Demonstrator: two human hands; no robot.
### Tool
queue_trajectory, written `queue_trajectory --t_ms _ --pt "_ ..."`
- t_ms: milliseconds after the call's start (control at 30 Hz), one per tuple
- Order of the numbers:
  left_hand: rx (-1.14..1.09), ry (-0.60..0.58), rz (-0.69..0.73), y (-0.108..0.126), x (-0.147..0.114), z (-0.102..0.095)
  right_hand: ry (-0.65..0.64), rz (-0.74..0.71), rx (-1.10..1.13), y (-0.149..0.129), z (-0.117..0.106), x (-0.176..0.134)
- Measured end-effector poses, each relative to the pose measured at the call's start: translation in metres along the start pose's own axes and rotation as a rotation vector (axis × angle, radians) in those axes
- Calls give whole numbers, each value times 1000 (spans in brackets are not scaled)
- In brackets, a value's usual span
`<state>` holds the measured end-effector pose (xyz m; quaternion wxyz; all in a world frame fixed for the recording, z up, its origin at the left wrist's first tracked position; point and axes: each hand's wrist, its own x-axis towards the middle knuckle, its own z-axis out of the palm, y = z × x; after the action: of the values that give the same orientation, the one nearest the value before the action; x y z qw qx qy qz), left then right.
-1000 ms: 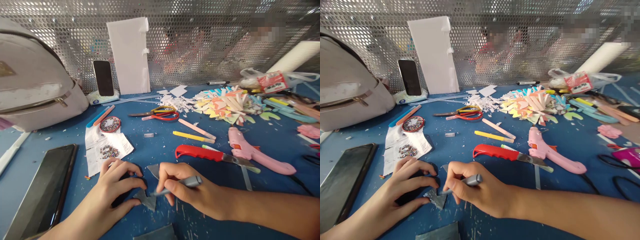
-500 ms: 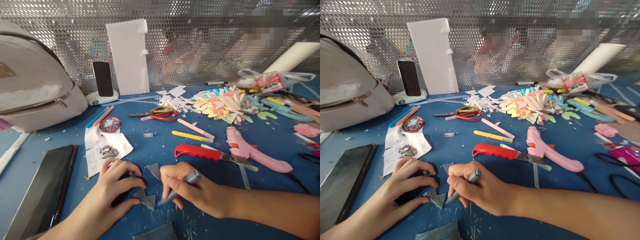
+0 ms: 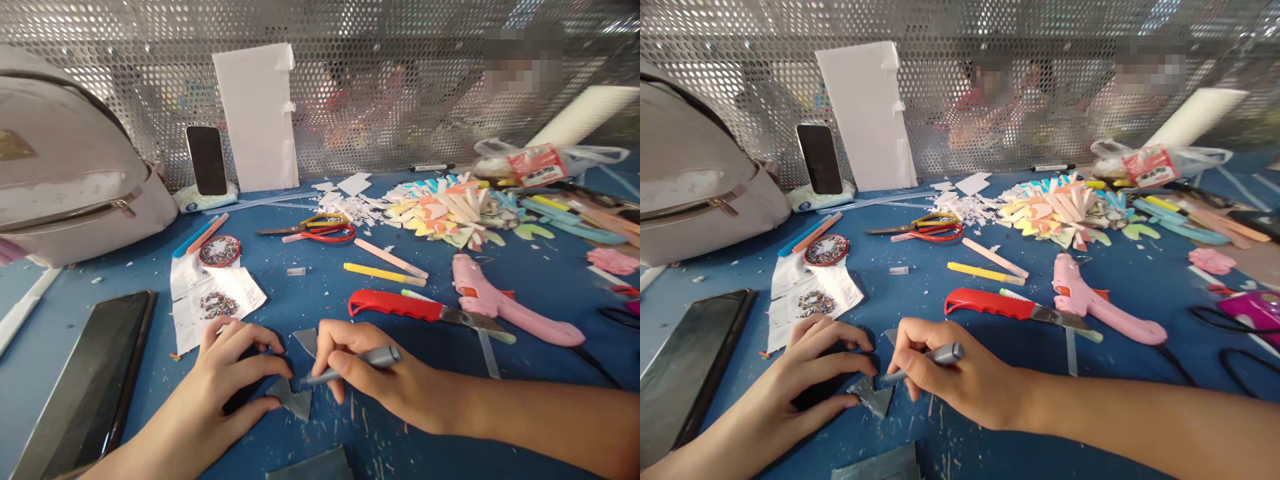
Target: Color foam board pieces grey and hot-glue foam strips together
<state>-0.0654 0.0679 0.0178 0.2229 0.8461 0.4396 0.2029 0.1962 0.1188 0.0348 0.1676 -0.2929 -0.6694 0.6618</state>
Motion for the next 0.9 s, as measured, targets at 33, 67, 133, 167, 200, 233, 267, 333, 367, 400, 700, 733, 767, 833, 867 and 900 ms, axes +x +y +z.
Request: queue_trajectory --t_ms 33,67,133,167,200,233,267,333,367,400,700,733,767,833,867,900 --pt "6 0 -6 0 0 0 -4 3 0 0 0 0" --pt "9 -3 -6 0 0 0 -10 7 2 0 0 0" --pt "11 -11 1 0 0 -1 -6 3 6 -1 0 0" --pt "12 -16 4 0 0 -1 5 -4 4 -1 0 0" --pt "15 -22 3 0 0 -1 11 -8 -3 -1 0 1" --pt "20 -24 0 0 0 -1 9 -10 -8 -1 0 1" --pt "25 -24 -3 0 0 -1 2 -9 -11 0 0 1" --pt "25 -27 -6 0 0 -1 0 -9 -12 0 0 0" --pt "19 -28 -6 0 0 -1 4 -11 -10 0 -1 0" --pt "13 -26 -9 1 0 -1 4 -13 -8 0 -1 0" --pt "-2 -2 -20 3 1 -2 19 -9 -15 -1 0 1" --pt "1 -4 -22 3 1 -2 20 -14 -19 0 0 1" --pt "2 -7 -26 3 1 -2 24 -21 -26 0 0 1" --pt "-9 -10 -35 3 1 -2 18 -23 -29 0 0 1" --pt "-19 -9 -36 3 1 -1 17 -19 -26 0 -1 1" --pt "-29 -9 -36 3 1 -1 20 -18 -25 1 -1 1"
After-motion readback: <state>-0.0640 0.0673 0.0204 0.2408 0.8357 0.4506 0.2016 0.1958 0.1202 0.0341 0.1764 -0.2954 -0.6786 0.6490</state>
